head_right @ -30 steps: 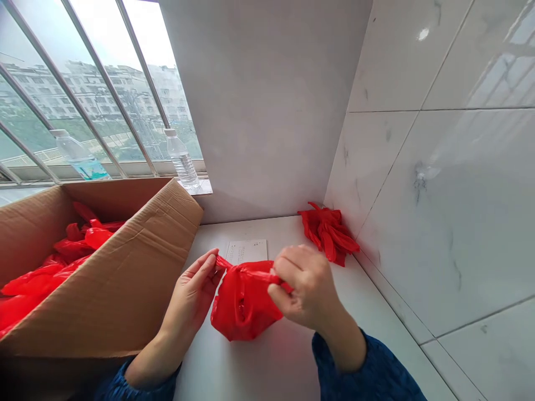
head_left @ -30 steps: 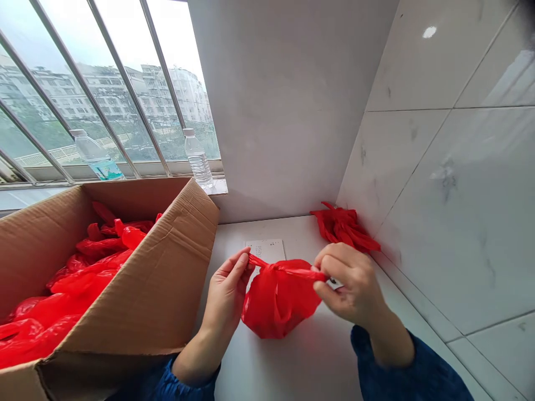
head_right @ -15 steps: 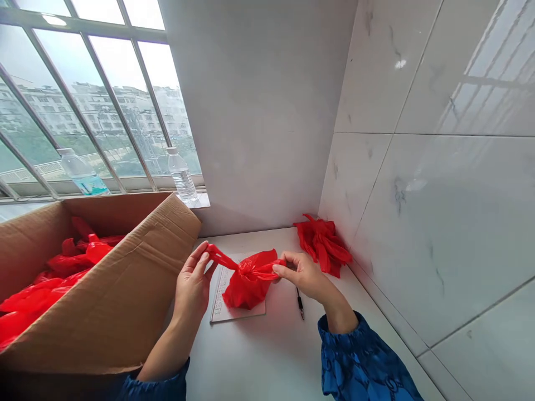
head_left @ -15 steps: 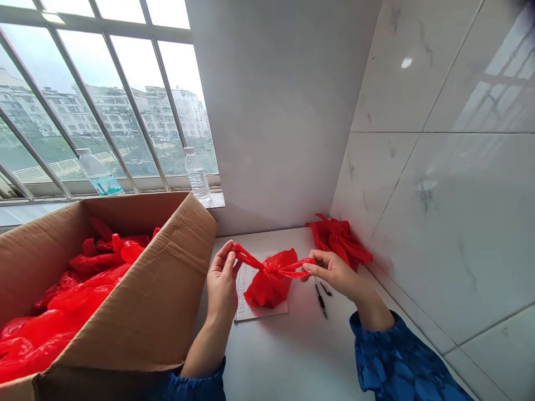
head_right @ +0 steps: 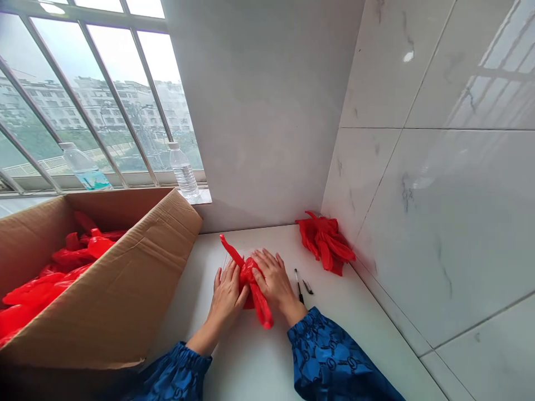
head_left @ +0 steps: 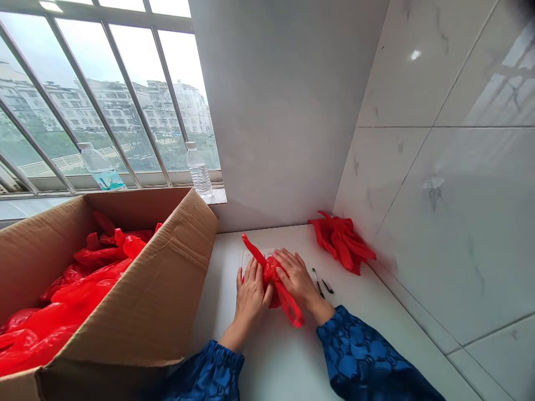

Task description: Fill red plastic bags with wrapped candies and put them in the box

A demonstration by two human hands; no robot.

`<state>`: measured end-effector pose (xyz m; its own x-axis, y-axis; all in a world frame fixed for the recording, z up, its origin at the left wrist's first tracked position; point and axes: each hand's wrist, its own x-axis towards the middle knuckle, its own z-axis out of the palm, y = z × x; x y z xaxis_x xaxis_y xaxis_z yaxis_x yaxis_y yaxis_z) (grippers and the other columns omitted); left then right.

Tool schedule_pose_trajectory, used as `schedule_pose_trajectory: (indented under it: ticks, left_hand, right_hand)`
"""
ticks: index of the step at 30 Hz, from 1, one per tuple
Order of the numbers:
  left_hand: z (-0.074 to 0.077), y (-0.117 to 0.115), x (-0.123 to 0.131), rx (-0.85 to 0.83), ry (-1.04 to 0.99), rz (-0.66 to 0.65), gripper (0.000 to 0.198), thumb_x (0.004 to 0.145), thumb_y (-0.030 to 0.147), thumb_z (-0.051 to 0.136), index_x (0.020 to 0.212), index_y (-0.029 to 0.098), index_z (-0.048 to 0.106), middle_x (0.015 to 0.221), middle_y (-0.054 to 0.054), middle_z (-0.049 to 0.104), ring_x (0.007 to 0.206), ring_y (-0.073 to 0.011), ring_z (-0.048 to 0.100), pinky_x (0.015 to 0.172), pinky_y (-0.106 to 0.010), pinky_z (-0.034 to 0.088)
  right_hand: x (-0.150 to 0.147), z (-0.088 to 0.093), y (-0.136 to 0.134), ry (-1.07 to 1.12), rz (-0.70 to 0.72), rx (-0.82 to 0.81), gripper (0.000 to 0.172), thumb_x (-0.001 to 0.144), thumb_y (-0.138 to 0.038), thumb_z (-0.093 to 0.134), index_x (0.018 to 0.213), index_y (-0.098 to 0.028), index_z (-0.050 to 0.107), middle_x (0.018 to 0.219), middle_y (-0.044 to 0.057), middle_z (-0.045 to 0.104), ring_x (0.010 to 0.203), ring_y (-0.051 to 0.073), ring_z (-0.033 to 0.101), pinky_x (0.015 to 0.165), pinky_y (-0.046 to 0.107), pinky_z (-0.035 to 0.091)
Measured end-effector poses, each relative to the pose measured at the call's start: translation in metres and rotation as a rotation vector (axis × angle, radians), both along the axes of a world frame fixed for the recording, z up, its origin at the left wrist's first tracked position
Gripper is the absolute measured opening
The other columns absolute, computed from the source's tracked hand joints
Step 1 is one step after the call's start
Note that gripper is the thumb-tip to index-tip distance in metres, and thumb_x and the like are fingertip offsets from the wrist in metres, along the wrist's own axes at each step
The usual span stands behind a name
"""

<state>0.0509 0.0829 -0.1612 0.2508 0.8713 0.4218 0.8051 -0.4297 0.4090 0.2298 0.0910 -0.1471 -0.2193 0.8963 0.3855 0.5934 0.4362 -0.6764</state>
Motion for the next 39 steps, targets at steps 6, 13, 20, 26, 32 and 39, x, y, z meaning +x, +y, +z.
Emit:
schedule_pose_trajectory:
  ticks: [6,13,20,26,32,39]
  left_hand:
    - [-0.016,0.023,0.003,-0.003,0.134,0.014,0.056,0.094,0.019,0.041,0.148,0.009,0.049,0.154,-0.018,0.05,0.148,-0.0334,0.038,0.121,-0.057,0.028]
    - [-0.026,0.024,0.004,-0.006,0.224,0.04,0.055,0.095,0.021,0.043,0.148,0.009,0.05,0.154,-0.017,0.051,0.147,-0.0316,0.04,0.121,-0.053,0.029]
    - [-0.026,0.024,0.005,-0.005,0.248,0.043,0.053,0.095,0.021,0.044,0.146,0.009,0.052,0.153,-0.016,0.052,0.146,-0.0318,0.042,0.121,-0.052,0.032]
    - [-0.024,0.023,0.006,-0.044,0.213,0.027,0.05,0.094,0.019,0.046,0.142,0.01,0.056,0.151,-0.017,0.054,0.145,-0.0327,0.044,0.119,-0.054,0.033]
    - [-0.017,0.015,0.008,-0.092,0.148,0.019,0.04,0.094,0.018,0.051,0.131,0.015,0.062,0.144,-0.014,0.061,0.14,-0.031,0.047,0.118,-0.052,0.032]
    - [0.018,-0.025,0.002,-0.128,0.027,0.005,0.017,0.096,0.019,0.05,0.094,0.019,0.068,0.11,-0.008,0.072,0.106,-0.0252,0.064,0.095,-0.04,0.048]
  right_hand:
    - [-0.015,-0.035,0.01,-0.122,-0.116,-0.054,0.053,0.106,-0.03,0.024,0.156,-0.022,0.04,0.16,0.005,0.042,0.15,0.026,0.035,0.123,0.056,0.023]
    - [-0.016,-0.057,0.019,-0.22,-0.169,-0.044,0.053,0.105,-0.026,0.024,0.154,-0.023,0.045,0.158,0.003,0.045,0.149,0.023,0.037,0.124,0.052,0.023]
    - [-0.02,-0.072,0.024,-0.273,-0.193,-0.008,0.052,0.104,-0.022,0.025,0.148,-0.021,0.052,0.155,0.005,0.05,0.145,0.024,0.041,0.122,0.053,0.024]
    - [-0.021,-0.078,0.027,-0.277,-0.205,0.0,0.05,0.102,-0.021,0.028,0.141,-0.022,0.059,0.15,0.006,0.055,0.142,0.025,0.046,0.12,0.054,0.027]
    - [-0.021,-0.072,0.018,-0.203,-0.189,0.027,0.044,0.101,-0.02,0.032,0.122,-0.021,0.07,0.137,0.011,0.066,0.134,0.027,0.054,0.115,0.055,0.033]
    - [-0.001,-0.023,-0.026,-0.072,-0.01,0.036,0.05,0.106,-0.044,0.026,0.108,-0.02,0.071,0.109,0.011,0.076,0.106,0.026,0.069,0.11,0.049,0.043]
